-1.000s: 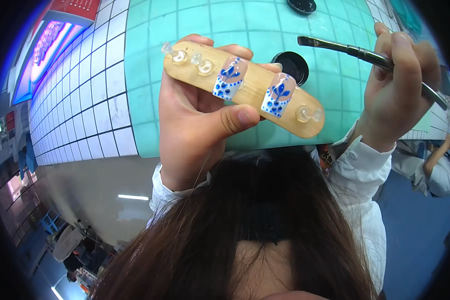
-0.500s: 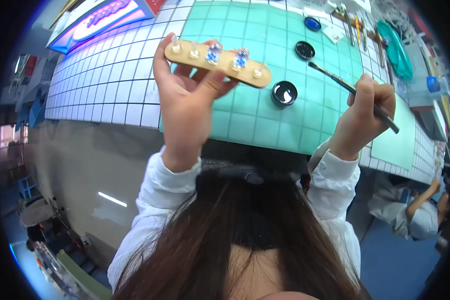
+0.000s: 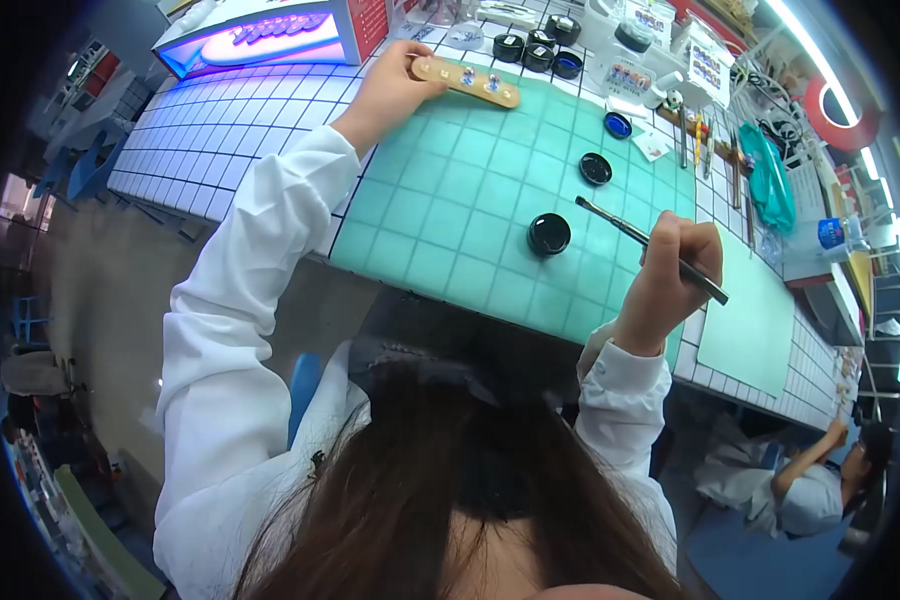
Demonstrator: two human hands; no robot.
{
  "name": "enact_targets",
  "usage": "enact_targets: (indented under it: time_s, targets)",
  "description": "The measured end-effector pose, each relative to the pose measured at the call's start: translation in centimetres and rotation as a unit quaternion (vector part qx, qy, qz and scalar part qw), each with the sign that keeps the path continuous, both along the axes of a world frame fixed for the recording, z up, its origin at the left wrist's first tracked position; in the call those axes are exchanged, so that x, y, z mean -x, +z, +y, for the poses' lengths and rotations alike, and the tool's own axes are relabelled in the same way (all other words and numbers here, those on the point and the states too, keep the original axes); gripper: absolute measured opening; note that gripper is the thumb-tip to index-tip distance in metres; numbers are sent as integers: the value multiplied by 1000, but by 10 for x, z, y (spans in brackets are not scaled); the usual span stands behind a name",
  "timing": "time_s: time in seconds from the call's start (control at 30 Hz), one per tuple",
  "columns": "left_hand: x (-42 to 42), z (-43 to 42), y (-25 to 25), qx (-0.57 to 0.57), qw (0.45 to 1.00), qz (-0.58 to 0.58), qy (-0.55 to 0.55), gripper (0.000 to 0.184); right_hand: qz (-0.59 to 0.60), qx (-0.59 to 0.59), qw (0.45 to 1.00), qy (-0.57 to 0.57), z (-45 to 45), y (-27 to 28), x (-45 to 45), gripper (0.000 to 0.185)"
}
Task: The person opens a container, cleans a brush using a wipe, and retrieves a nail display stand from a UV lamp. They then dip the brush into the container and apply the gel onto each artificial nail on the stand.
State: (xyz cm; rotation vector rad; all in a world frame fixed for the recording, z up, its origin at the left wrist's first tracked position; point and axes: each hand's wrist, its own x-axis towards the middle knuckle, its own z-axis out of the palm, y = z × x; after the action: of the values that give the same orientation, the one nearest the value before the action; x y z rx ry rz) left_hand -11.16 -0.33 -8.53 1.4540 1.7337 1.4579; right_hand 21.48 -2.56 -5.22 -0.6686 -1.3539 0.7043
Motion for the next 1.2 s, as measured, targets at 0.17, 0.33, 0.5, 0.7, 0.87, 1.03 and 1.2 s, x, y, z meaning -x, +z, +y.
enact_targets:
  time_s: [0.17, 0.33, 0.5, 0.7, 0.87, 1.03, 1.2]
  targets:
    - [-2, 11, 3, 54, 971, 230, 23, 40, -1, 12, 999, 31, -2, 3, 3, 31]
    - [11, 0, 0, 13, 993, 120, 14, 42, -4, 11, 1000, 23, -3, 1, 1, 27]
    - [61, -23, 10, -32, 986, 72, 145, 34, 8, 23, 999, 33, -5, 0, 0, 28]
    - [160, -24, -3, -6, 933, 112, 343, 32, 2, 10, 999, 46, -6, 0, 0, 28]
    - [164, 7, 17, 259, 821, 313, 402, 46, -23, 17, 999, 36, -5, 0, 1, 27]
    - [185, 50, 8, 298, 810, 267, 429, 72, -46, 22, 998, 37, -3, 1, 3, 25]
    - [189, 55, 4, 284, 803, 283, 441, 66, -51, 35, 997, 48, -4, 1, 3, 25]
